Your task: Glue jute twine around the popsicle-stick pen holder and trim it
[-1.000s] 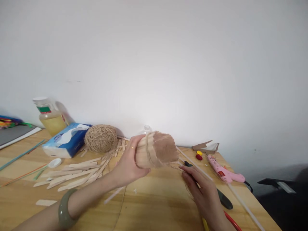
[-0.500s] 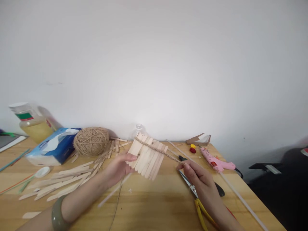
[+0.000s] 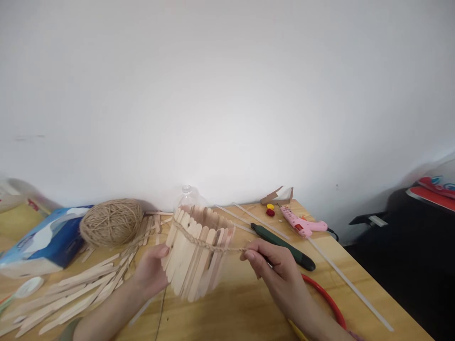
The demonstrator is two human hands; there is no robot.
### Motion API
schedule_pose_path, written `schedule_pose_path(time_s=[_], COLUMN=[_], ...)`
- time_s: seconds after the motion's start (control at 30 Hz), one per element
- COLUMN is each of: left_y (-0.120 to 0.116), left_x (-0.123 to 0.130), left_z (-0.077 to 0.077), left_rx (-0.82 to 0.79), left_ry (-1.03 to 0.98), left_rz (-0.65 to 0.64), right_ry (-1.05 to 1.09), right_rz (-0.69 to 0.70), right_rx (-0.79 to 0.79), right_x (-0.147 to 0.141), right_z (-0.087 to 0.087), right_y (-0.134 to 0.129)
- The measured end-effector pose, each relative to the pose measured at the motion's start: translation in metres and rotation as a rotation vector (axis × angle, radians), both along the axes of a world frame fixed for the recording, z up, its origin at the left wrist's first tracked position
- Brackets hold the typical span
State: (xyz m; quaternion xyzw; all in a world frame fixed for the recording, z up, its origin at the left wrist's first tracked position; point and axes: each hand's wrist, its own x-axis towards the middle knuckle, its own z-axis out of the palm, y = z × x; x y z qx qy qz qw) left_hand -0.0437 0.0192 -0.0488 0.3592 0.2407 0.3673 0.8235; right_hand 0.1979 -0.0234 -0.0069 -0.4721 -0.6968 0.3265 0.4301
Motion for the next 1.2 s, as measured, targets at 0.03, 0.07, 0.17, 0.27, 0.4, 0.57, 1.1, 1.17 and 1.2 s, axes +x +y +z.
schedule_pose_path(time_s=[0.03,0.07,0.17,0.27,0.4,0.57,1.1,1.17,1.2], left_y=[-0.001,-0.001,-0.003,-0.003,-0.001,0.0,0.005,0.003,0.002], left_x=[0.0,0.0,0.002,0.003,0.005,0.008,0.006,0.011,0.013], left_z=[0.0,-0.001,-0.001,-0.004,-0.005,-0.001,-0.01,-0.013,-0.014], left_rx=[0.011,0.021,0.02,0.003,0.029,0.067,-0.016,-0.039,-0.051], left_ry=[-0.024,-0.052,-0.132,-0.167,-0.174,-0.161,-0.034,-0.017,-0.007], left_rz=[-0.007,-0.019,-0.07,-0.093,-0.055,-0.052,0.03,0.063,0.081], right_ry=[0.008,0.016,0.042,0.073,0.12,0.205,0.438,0.384,0.335], right_rz=[-0.003,-0.007,-0.013,0.007,0.12,0.192,0.078,0.062,0.07], right_rx=[-0.011,-0.024,-0.069,-0.132,-0.271,-0.334,-0.177,-0.121,-0.094], right_x=[0.0,0.0,0.0,0.0,0.003,0.003,-0.014,-0.018,-0.02], right_z=[0.0,0.0,0.0,-0.004,-0.012,-0.017,-0.026,-0.024,-0.022], right_y=[0.0,0.001,0.004,0.01,0.02,0.025,0.009,0.003,-0.001])
